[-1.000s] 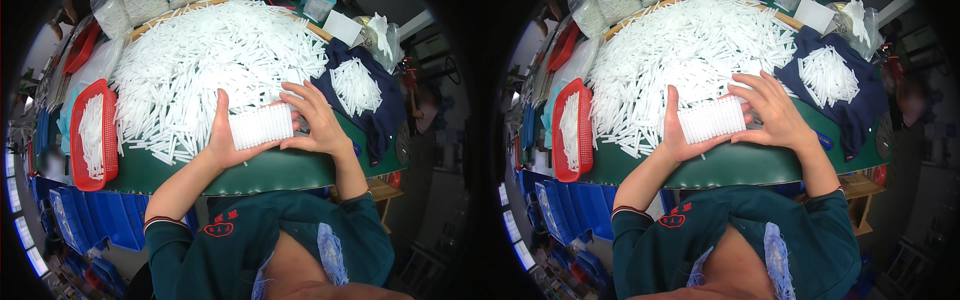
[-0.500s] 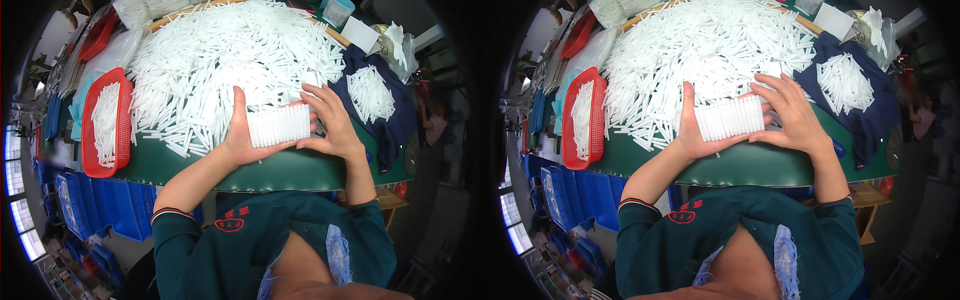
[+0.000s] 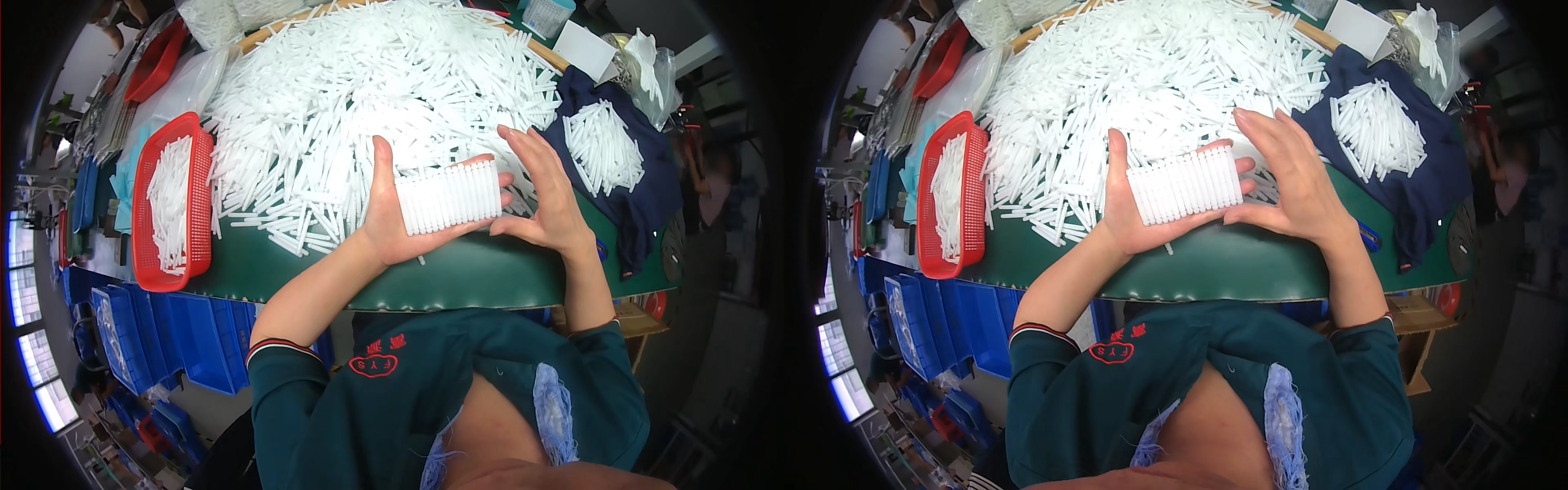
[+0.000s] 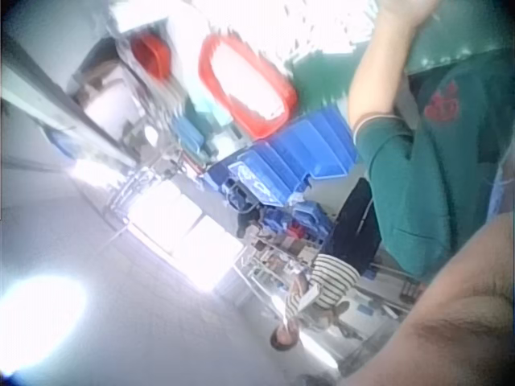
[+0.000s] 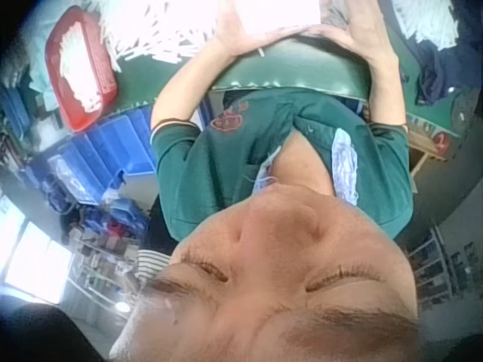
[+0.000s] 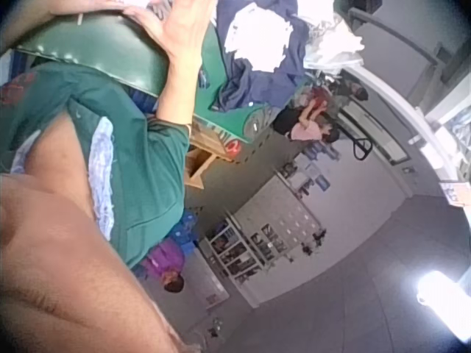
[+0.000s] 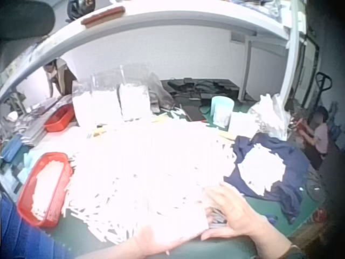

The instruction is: The person sorts and aligns small white plastic parts into stacks on a workbench by hand.

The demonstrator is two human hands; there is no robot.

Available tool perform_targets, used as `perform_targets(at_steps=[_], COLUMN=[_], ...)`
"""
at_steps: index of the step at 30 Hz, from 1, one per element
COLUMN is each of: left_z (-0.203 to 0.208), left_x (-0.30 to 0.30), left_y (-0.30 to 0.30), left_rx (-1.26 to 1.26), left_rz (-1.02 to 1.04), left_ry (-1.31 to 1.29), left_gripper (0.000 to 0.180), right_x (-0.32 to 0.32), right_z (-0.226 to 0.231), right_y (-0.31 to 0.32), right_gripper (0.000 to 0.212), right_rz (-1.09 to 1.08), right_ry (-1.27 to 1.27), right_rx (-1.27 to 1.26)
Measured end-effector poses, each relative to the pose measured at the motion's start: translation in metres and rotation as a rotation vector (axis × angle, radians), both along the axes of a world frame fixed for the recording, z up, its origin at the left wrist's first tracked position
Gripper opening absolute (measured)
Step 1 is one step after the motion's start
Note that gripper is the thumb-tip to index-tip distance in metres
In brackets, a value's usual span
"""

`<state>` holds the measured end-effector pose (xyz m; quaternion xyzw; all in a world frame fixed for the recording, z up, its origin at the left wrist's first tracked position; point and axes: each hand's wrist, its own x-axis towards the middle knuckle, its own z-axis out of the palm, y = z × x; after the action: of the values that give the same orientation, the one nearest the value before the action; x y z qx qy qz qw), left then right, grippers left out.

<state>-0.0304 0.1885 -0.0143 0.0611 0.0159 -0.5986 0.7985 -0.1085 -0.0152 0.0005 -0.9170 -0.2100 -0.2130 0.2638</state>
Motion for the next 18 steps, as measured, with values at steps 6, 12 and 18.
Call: perform_targets(at_steps=[6, 12, 18], left_z=[-0.0018, -0.0035, -0.0053], left_x=[0.0023, 0.0016, 0.0020], left_y=[0.0014, 0.0001, -0.0002], left_rx=[0.005, 0.015, -0.030], left_rz=[0.008, 0.011, -0.006], left_ry=[0.060, 0.023, 0.016], left_gripper=[0.126, 0.126, 0.125], right_x=[0.0003, 0.0006, 0.0004], right_z=[-0.0061, -0.0090, -0.0086], right_y=[-0.0032, -0.0009, 0.0006], right_gripper=[0.065, 0.050, 0.046], right_rz=[-0.131, -0.219, -0.220], right_ry=[-0.085, -0.129, -0.117], right_rx=[0.034, 0.041, 0.041])
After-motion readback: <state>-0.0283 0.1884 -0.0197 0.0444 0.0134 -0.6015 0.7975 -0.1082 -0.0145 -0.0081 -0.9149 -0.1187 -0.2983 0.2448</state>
